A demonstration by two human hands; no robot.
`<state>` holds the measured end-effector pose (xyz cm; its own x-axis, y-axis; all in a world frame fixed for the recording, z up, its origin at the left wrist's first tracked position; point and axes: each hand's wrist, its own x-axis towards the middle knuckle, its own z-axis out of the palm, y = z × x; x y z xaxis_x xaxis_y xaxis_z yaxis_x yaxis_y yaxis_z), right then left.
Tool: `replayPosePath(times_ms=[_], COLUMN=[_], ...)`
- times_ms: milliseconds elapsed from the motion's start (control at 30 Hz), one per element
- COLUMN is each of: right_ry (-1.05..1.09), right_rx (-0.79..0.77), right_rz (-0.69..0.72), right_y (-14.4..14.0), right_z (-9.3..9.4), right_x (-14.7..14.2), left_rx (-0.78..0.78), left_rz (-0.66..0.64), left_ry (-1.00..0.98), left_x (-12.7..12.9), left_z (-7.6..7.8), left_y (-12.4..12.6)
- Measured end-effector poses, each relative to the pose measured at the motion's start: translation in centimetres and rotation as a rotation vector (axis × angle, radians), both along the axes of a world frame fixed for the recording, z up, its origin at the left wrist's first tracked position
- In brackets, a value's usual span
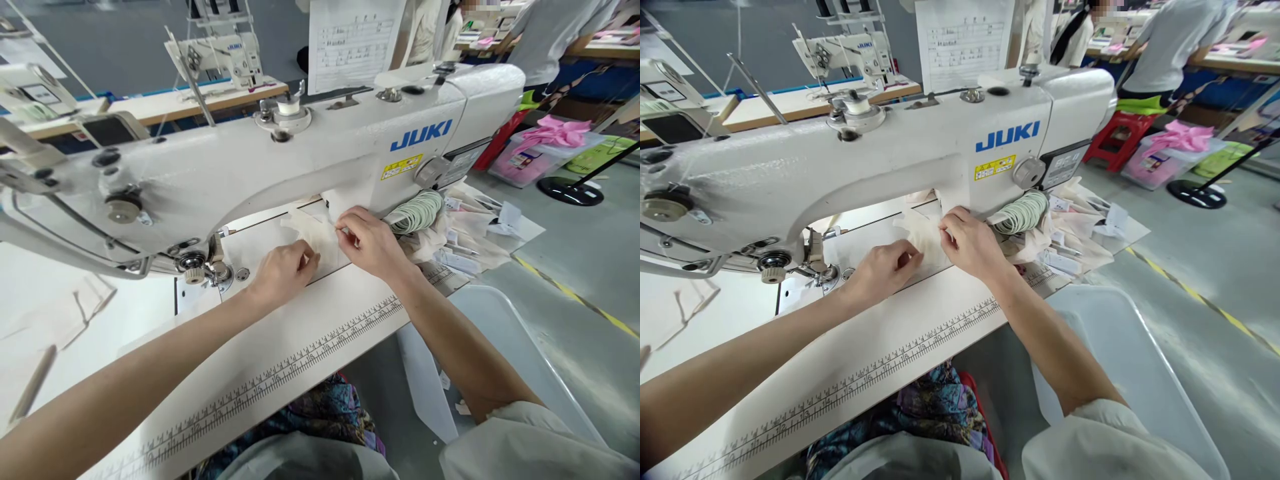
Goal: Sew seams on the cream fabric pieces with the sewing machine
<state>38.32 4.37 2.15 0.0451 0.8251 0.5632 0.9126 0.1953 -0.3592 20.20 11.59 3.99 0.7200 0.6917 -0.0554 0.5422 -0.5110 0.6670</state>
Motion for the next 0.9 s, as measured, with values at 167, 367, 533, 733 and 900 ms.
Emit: replayPosePath(times_ms=[167,367,533,733,900], right_ry=[-0.126,-0.188,-0.131,-0.143,-0.313], right_rx=[-0.018,0.269,0.291,-0.112,-0.304], right_rz=[-0.06,-0.034,-0.075,-0.056,0.068], right_y=[0.0,-0.8,-1.6,-4.0,-5.0], right_z=[-0.2,0.5,2.8,3.4,1.9], right_x=[-0.4,0.1,0.6,1.5,0.6], left_rx=[0.78,0.8,0.805,0.81,0.812], left_rz=[-0.326,-0.32,-0.305,-0.352,-0.352], left_ry=[0.101,0.223,0.225,0.121,0.096], left_x=[1.6,2.6,2.4,2.0,2.0], left_z=[-1.2,-3.3,-3.4,-3.4,-3.8], left_y=[1.1,1.6,1.5,1.8,2.0])
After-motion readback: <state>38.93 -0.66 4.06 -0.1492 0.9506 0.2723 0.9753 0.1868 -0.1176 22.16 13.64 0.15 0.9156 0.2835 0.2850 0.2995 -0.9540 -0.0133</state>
